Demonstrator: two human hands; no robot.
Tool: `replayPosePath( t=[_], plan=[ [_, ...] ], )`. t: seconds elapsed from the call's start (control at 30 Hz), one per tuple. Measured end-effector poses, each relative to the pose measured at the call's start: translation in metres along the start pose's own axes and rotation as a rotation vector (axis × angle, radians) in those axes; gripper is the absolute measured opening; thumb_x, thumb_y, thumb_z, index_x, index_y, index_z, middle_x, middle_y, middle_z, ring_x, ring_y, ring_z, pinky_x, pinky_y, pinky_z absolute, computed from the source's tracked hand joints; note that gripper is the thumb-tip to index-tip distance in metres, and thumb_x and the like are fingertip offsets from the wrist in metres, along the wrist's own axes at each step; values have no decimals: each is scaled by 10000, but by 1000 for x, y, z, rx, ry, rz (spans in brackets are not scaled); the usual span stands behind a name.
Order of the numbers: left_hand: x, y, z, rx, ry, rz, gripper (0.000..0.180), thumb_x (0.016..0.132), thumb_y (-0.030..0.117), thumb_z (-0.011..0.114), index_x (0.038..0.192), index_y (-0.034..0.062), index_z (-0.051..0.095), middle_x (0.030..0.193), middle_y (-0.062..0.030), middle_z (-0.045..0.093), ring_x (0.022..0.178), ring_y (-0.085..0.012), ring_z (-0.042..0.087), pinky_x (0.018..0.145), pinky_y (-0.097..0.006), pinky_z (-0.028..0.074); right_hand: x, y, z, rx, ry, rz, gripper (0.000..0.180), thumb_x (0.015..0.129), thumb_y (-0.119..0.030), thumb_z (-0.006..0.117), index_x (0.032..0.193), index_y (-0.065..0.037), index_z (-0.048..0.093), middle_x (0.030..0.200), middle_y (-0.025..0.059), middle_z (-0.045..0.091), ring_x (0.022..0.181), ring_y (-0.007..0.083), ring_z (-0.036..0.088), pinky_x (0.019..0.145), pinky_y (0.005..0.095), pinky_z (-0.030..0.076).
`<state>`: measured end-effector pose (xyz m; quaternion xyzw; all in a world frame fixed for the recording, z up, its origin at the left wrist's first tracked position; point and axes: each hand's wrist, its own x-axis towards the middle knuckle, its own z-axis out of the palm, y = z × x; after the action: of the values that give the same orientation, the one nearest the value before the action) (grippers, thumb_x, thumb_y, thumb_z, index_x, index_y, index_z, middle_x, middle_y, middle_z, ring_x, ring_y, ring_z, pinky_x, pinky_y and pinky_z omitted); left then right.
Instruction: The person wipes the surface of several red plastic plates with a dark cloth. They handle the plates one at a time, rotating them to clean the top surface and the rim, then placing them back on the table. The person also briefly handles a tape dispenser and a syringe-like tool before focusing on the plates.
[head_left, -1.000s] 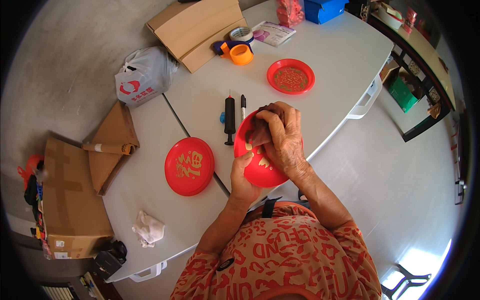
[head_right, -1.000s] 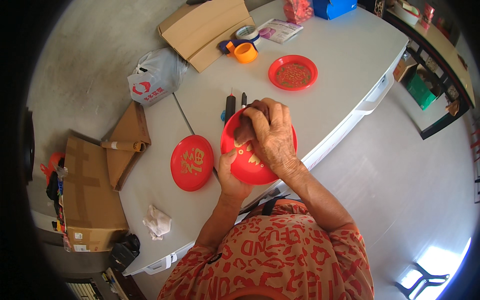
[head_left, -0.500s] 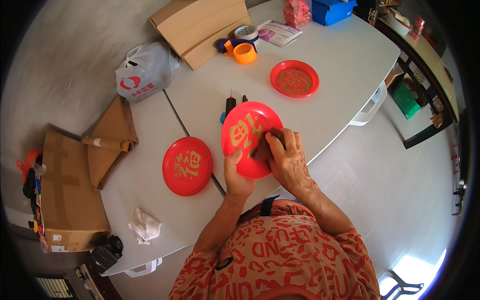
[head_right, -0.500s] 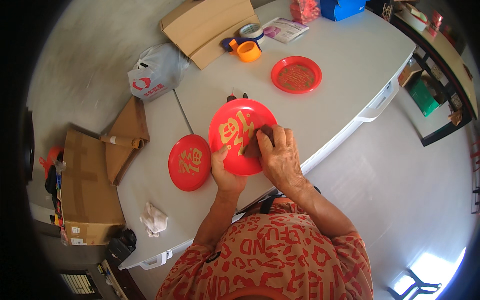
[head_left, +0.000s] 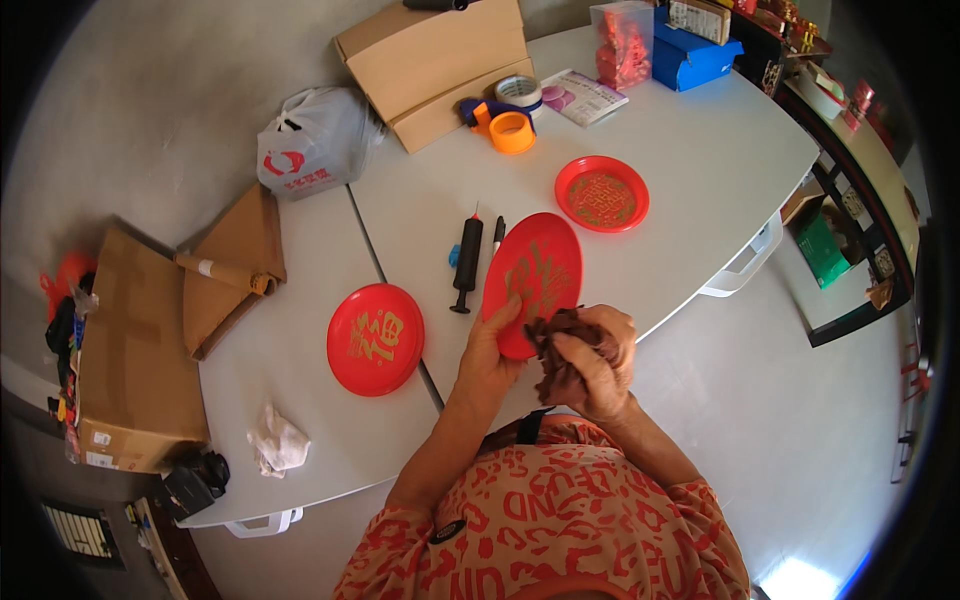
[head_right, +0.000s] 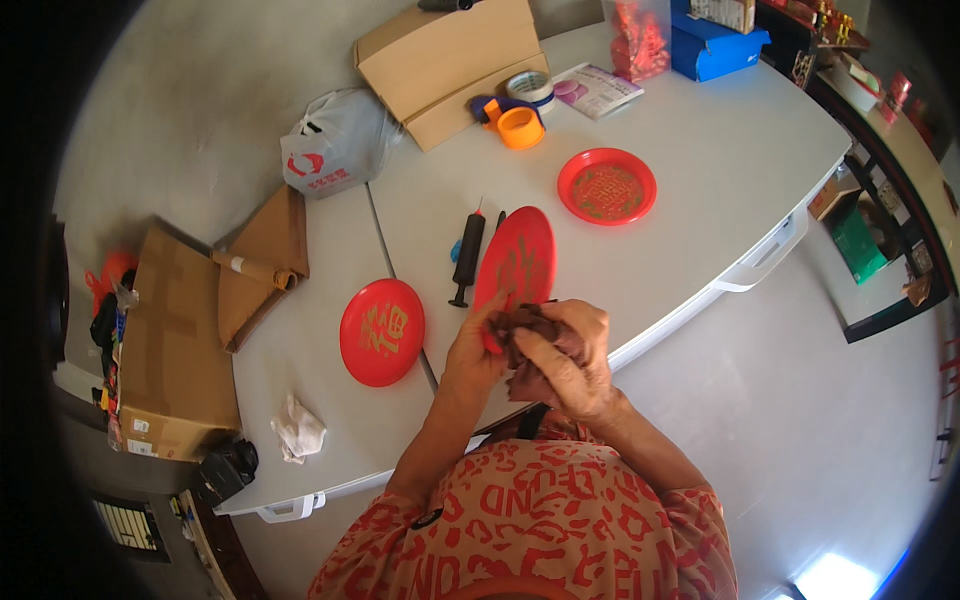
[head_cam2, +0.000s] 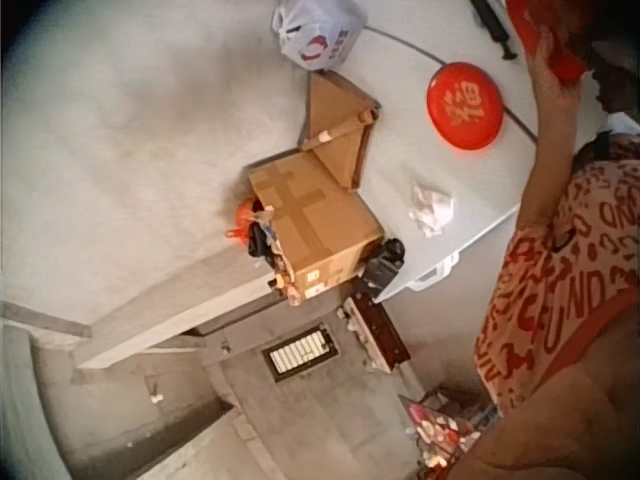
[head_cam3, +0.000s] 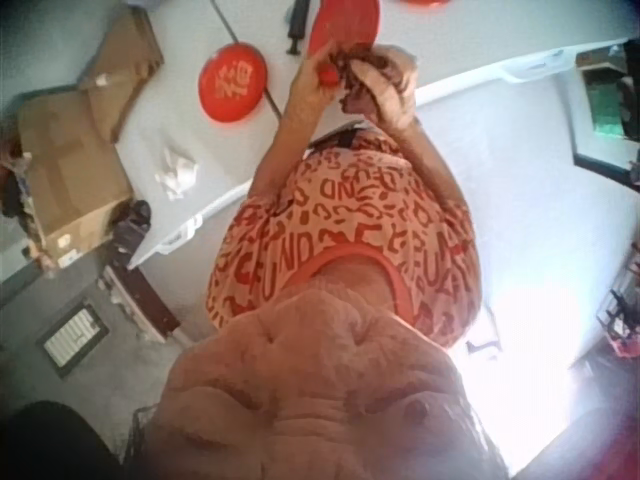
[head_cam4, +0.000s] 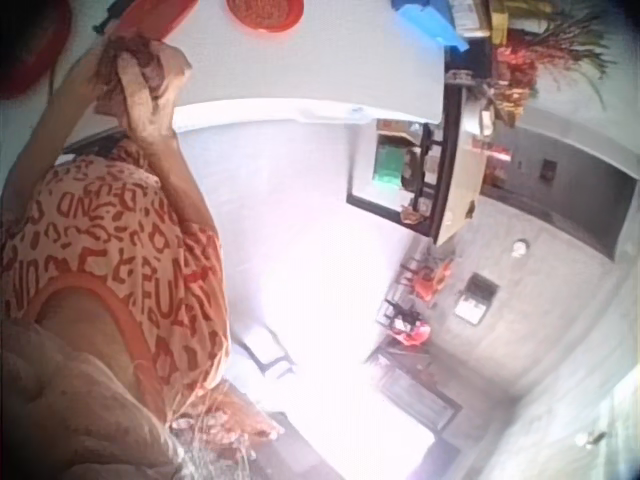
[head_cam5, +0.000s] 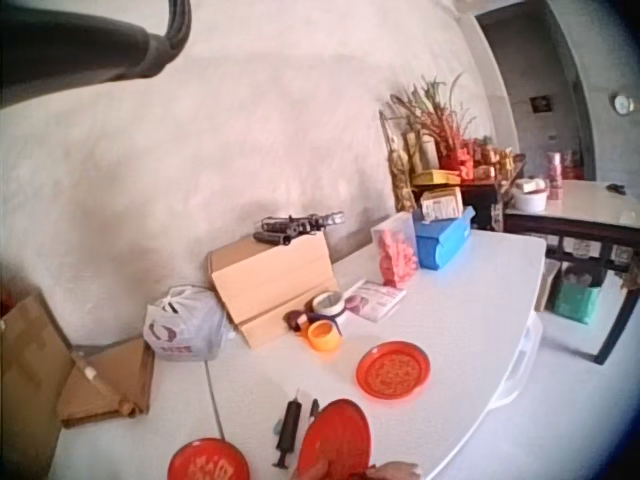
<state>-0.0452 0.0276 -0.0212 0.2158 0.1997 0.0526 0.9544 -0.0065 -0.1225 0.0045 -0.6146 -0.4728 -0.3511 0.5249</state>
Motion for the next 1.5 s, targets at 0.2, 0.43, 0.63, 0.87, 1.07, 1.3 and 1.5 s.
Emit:
replayPosePath(
  t=[0.2,0.43,0.63,0.87,1.07,1.3,1.5],
  plan=[
    [4,-23,-24,-508,-235,-174,184,906,92,602,1087,86,571,1024,-44,626,911,-152,592,813,-307,523,21,9,12,66,47,-10,465,649,-99,800,1074,-57,618,1154,208,520,977,307,557,792,373,489],
    [-12,-7,-14,-257,-131,-264,239,904,136,625,1130,80,570,980,-34,658,831,-145,661,545,-201,552,21,22,18,304,59,141,468,725,-121,779,1141,5,604,1207,199,446,1018,275,566,860,365,488],
    [-29,-6,-4,-40,33,-198,291,900,138,637,1182,104,575,865,-2,643,648,-91,622,377,-177,444,34,28,1,292,-26,287,449,746,22,680,1186,-12,601,1200,152,459,1044,290,576,894,385,497],
    [-29,4,-18,75,-98,-114,425,900,105,618,1310,106,503,1022,-14,613,846,-97,600,593,-241,488,34,-2,-19,92,-220,-56,399,763,-44,709,1150,26,649,1252,191,433,1042,322,576,857,403,498],
    [-28,11,-1,304,-88,58,438,885,-4,601,1303,43,480,1213,-93,595,1039,-199,621,844,-363,558,29,1,-37,229,-216,200,379,728,21,728,1102,-6,672,1237,154,485,1030,286,590,837,338,547],
    [-46,12,19,548,-64,321,500,836,-43,658,1295,24,471,1192,-110,607,1043,-195,625,895,-358,546,20,24,-60,431,-203,533,509,656,119,659,1134,-55,671,1182,92,529,1067,218,586,901,327,523],
    [-57,16,29,911,-130,463,445,849,-3,671,1260,-2,500,1130,-103,638,998,-153,629,879,-312,534,20,33,-80,544,-271,758,496,671,78,550,1135,-51,671,1152,84,551,1032,214,620,879,316,534]
  ],
)
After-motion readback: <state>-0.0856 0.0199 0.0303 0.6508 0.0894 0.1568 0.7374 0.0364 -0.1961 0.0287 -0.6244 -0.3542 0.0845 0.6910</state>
